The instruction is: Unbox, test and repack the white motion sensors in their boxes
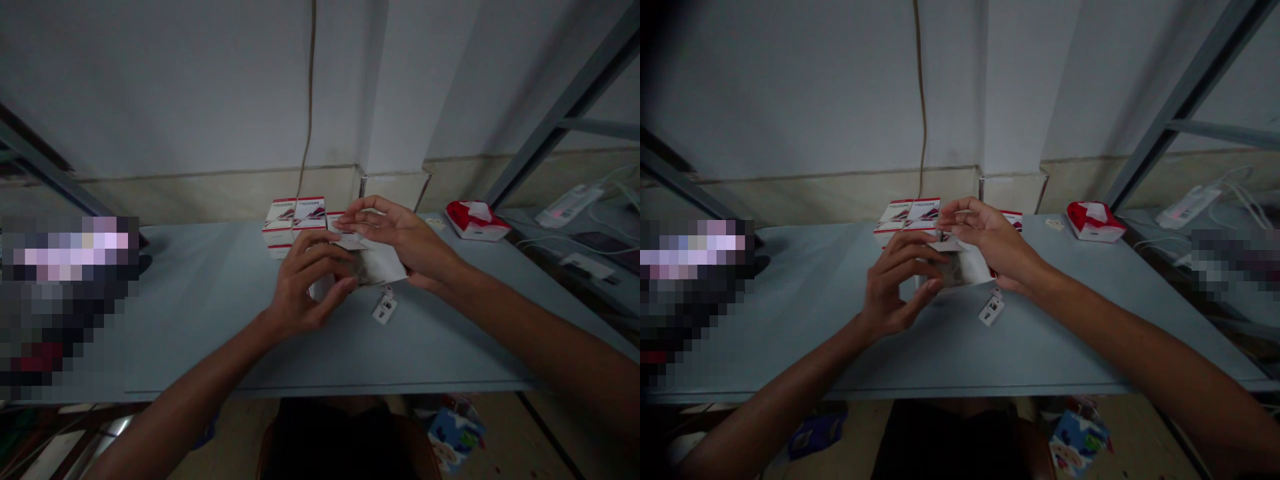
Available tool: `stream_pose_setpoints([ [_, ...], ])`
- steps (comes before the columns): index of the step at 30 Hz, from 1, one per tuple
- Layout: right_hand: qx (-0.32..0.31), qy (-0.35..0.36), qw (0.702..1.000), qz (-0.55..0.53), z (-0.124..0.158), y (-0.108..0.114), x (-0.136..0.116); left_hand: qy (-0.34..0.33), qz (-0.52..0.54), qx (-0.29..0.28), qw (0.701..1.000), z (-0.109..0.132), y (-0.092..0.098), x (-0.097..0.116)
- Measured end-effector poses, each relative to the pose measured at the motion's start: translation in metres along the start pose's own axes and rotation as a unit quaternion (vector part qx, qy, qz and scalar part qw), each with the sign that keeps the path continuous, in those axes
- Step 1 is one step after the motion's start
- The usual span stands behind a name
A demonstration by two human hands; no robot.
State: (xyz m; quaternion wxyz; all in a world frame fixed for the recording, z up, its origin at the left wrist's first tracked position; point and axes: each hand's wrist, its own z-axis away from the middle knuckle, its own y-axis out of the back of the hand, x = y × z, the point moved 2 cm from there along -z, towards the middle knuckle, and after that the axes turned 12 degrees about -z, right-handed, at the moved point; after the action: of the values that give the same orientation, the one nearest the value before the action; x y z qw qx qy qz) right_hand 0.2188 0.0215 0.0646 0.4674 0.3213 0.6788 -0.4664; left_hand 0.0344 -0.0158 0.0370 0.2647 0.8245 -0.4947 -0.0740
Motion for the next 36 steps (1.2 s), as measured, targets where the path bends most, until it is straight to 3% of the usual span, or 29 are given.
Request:
stream_pose_setpoints([
  [4,0.020,0.001,1.000,-0.004,-0.007,0.005,0.004,0.113,0.062,0.010,0.992,0.002,-0.002,-0.005],
  [7,0.020,0.050,0.990,0.132,-0.018,0.017,0.000,0.161,0.086,0.014,0.983,0.005,-0.003,-0.013],
  [9,0.005,0.072,0.958,0.279,-0.023,0.029,-0.006,0.179,0.090,0.001,0.980,0.007,-0.004,-0.017],
  [12,-0.059,0.011,0.896,0.440,-0.023,0.049,-0.013,0.193,0.098,-0.018,0.976,0.009,-0.008,-0.021],
  [15,-0.132,-0.013,0.851,0.509,-0.013,0.061,-0.017,0.202,0.116,-0.020,0.972,0.009,-0.010,-0.023],
  [17,-0.189,-0.023,0.836,0.515,-0.004,0.062,-0.019,0.194,0.105,-0.029,0.975,0.008,-0.010,-0.022],
  [20,-0.266,-0.081,0.813,0.511,0.008,0.056,-0.021,0.156,0.048,-0.039,0.986,0.007,-0.008,-0.022],
  [22,-0.288,-0.088,0.775,0.556,0.016,0.048,-0.022,0.138,0.015,-0.033,0.990,0.008,-0.007,-0.023],
  [25,-0.282,-0.083,0.707,0.644,0.030,0.033,-0.012,0.133,0.012,-0.015,0.991,0.010,-0.007,-0.024],
  [28,-0.262,-0.050,0.662,0.700,0.047,0.017,0.009,0.151,0.039,0.011,0.988,0.011,-0.008,-0.026],
  [32,-0.271,0.023,0.658,0.702,0.064,0.004,0.028,0.213,0.074,0.017,0.974,0.012,-0.008,-0.032],
  [36,-0.285,0.059,0.682,0.671,0.065,0.008,0.020,0.280,0.161,0.031,0.946,0.011,-0.009,-0.040],
])
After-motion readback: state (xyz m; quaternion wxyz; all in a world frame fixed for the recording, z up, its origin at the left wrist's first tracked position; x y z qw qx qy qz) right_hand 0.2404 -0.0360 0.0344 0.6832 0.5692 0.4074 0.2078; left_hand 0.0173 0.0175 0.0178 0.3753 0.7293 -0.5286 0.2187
